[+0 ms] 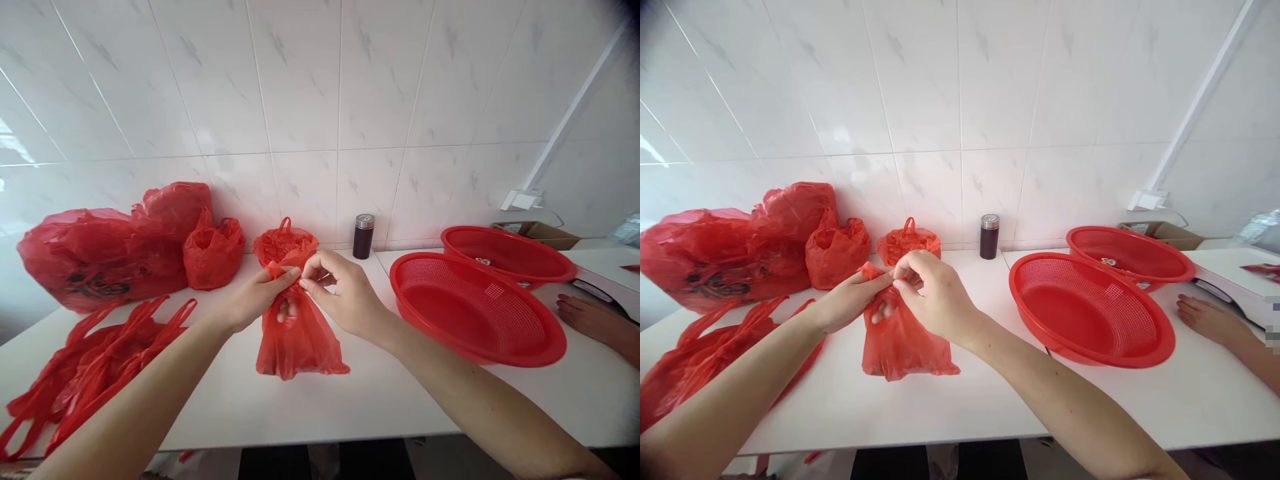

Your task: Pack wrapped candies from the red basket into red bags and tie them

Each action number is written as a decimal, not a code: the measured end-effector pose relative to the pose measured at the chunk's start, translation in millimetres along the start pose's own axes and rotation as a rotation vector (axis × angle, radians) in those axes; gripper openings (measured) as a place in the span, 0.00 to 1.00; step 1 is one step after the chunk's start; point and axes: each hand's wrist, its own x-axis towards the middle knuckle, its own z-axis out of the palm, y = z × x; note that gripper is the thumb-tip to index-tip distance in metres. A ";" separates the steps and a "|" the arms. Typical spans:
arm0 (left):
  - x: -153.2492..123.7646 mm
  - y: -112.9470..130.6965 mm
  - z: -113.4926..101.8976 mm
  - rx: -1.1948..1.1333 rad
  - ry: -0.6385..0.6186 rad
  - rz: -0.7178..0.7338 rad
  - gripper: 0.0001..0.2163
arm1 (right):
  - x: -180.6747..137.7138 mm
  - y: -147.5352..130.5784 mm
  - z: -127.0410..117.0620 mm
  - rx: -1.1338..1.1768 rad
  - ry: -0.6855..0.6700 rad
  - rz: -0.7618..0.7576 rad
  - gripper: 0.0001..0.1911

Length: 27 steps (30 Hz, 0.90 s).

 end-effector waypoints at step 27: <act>-50.2 -62.4 -4.8 0.745 0.321 0.219 0.11 | -20.0 66.1 -13.9 0.095 0.054 0.373 0.16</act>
